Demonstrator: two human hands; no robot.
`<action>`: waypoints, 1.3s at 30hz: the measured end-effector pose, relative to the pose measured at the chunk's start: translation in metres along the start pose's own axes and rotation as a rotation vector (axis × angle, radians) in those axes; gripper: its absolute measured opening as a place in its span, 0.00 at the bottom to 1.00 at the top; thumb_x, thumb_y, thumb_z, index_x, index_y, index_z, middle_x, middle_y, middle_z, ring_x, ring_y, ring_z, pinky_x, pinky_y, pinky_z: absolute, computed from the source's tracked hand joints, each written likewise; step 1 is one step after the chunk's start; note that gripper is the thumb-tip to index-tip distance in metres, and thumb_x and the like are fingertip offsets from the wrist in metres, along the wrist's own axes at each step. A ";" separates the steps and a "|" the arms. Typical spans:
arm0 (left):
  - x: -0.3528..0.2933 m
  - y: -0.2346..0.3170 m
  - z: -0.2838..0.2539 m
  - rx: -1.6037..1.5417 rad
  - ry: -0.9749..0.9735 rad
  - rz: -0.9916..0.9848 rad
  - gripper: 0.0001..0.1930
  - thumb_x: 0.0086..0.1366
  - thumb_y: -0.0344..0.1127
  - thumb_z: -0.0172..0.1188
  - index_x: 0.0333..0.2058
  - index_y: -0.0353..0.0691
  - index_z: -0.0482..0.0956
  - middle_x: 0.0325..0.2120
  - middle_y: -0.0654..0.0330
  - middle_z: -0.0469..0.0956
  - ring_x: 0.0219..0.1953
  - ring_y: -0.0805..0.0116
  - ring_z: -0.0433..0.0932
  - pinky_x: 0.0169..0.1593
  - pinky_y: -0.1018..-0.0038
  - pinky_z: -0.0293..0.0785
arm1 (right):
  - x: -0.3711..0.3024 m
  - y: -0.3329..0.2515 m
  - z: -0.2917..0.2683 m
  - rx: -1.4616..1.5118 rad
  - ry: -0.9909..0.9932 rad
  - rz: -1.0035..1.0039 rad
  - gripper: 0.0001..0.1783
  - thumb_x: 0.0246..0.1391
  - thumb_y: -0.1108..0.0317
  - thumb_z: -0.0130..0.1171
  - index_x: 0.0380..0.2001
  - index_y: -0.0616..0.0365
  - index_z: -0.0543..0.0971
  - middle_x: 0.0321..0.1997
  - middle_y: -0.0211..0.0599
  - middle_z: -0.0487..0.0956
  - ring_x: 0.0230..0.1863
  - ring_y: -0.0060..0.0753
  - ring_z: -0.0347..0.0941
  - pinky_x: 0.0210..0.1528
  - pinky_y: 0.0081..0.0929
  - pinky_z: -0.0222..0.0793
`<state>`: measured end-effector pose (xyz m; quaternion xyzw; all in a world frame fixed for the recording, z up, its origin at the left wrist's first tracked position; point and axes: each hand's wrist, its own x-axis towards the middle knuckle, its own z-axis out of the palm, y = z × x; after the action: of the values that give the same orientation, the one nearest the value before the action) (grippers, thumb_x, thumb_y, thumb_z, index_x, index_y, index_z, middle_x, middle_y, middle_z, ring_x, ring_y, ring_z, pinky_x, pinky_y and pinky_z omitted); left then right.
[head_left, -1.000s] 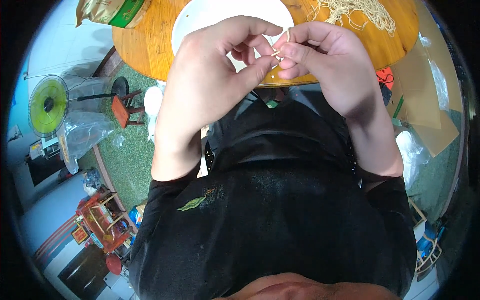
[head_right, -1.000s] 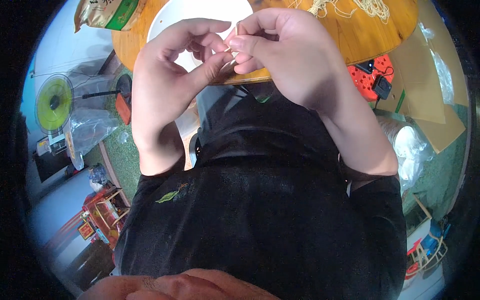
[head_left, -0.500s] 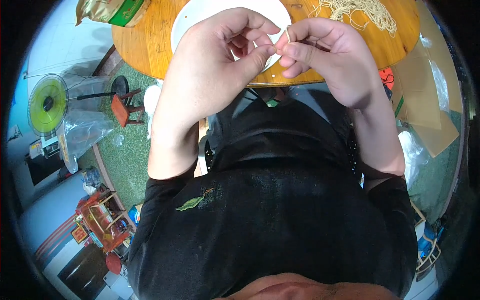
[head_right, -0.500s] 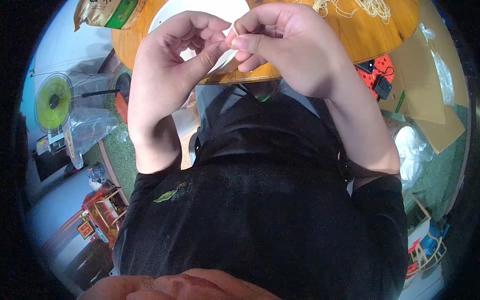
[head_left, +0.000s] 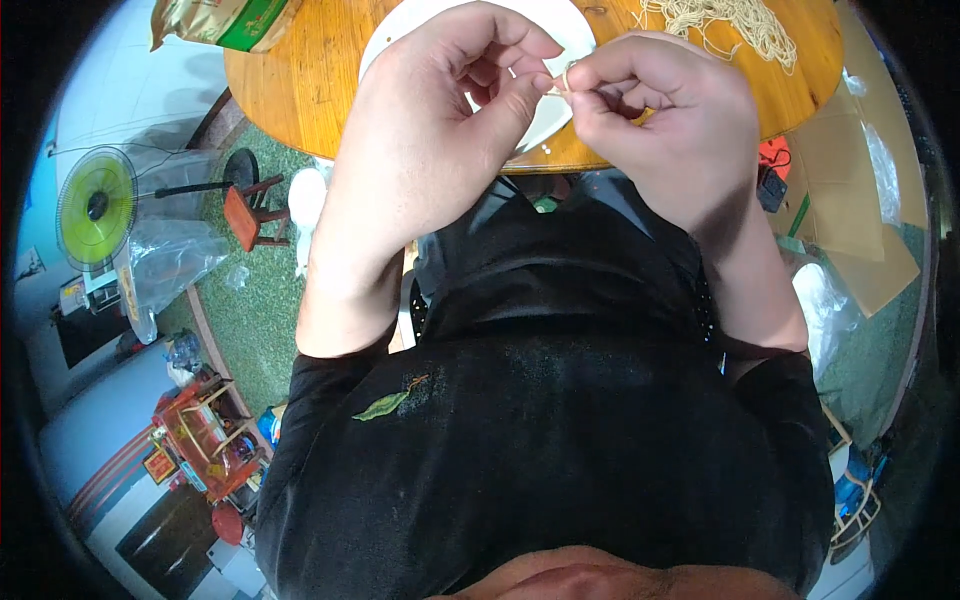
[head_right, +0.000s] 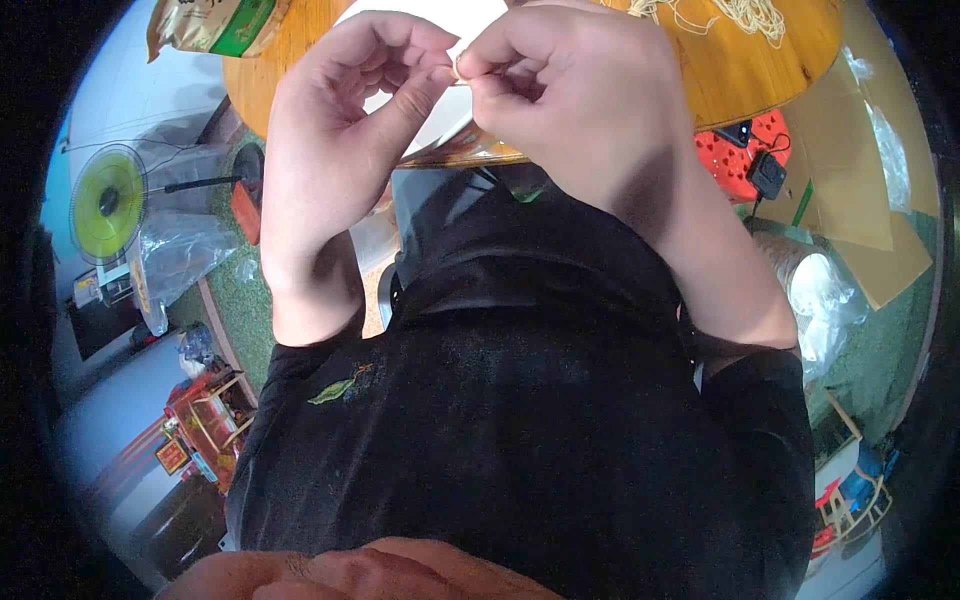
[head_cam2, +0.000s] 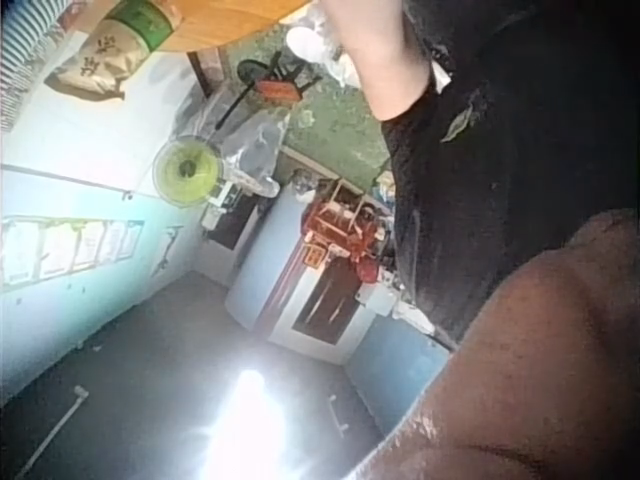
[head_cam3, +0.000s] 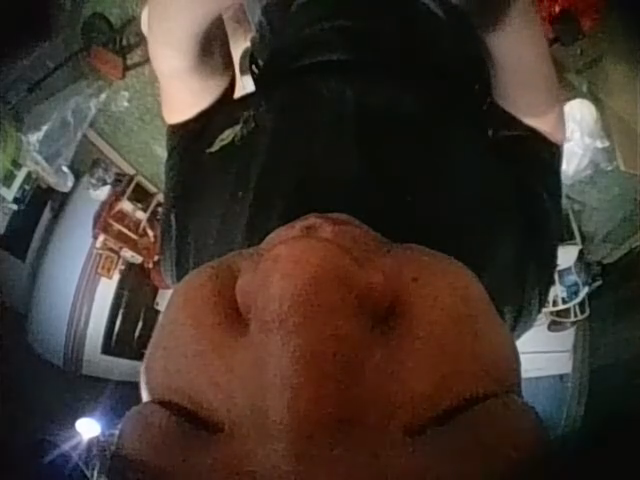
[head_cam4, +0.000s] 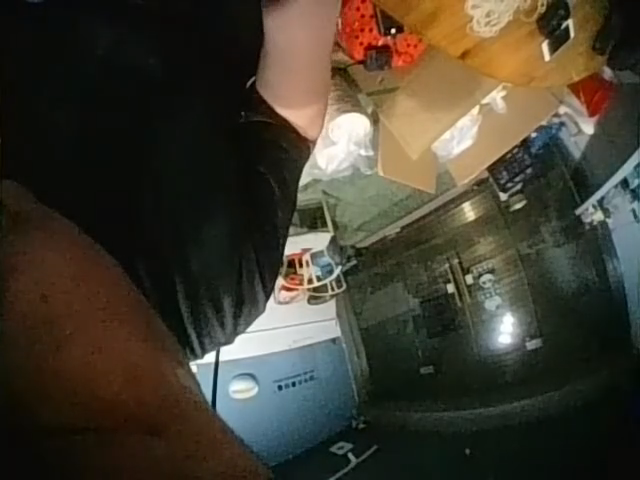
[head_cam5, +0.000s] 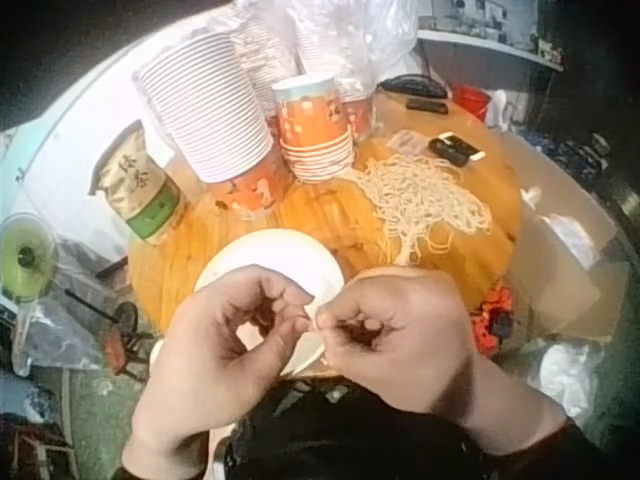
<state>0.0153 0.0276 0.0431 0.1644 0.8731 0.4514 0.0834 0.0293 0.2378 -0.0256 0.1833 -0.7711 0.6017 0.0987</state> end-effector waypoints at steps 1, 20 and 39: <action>0.000 -0.008 0.003 0.000 0.002 -0.002 0.10 0.73 0.26 0.70 0.51 0.39 0.87 0.43 0.59 0.91 0.43 0.62 0.89 0.49 0.72 0.82 | 0.000 -0.004 0.002 -0.108 0.038 -0.053 0.06 0.60 0.82 0.71 0.41 0.66 0.88 0.36 0.31 0.87 0.35 0.17 0.83 0.39 0.16 0.78; 0.005 -0.025 0.005 -0.306 -0.108 0.054 0.11 0.78 0.26 0.65 0.54 0.27 0.84 0.44 0.55 0.89 0.44 0.72 0.87 0.53 0.75 0.84 | -0.008 0.045 0.027 -0.304 0.423 -0.702 0.14 0.49 0.80 0.80 0.39 0.56 0.90 0.39 0.35 0.90 0.37 0.37 0.88 0.40 0.31 0.83; 0.002 -0.026 0.014 0.202 0.157 0.186 0.04 0.67 0.28 0.68 0.35 0.33 0.85 0.25 0.54 0.85 0.27 0.65 0.86 0.35 0.68 0.81 | -0.045 0.019 0.004 0.783 0.281 0.081 0.07 0.66 0.82 0.69 0.44 0.65 0.82 0.45 0.49 0.90 0.40 0.28 0.87 0.44 0.25 0.85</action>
<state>0.0124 0.0247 0.0143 0.2164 0.8989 0.3785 -0.0440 0.0629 0.2449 -0.0602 0.0925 -0.4697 0.8720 0.1020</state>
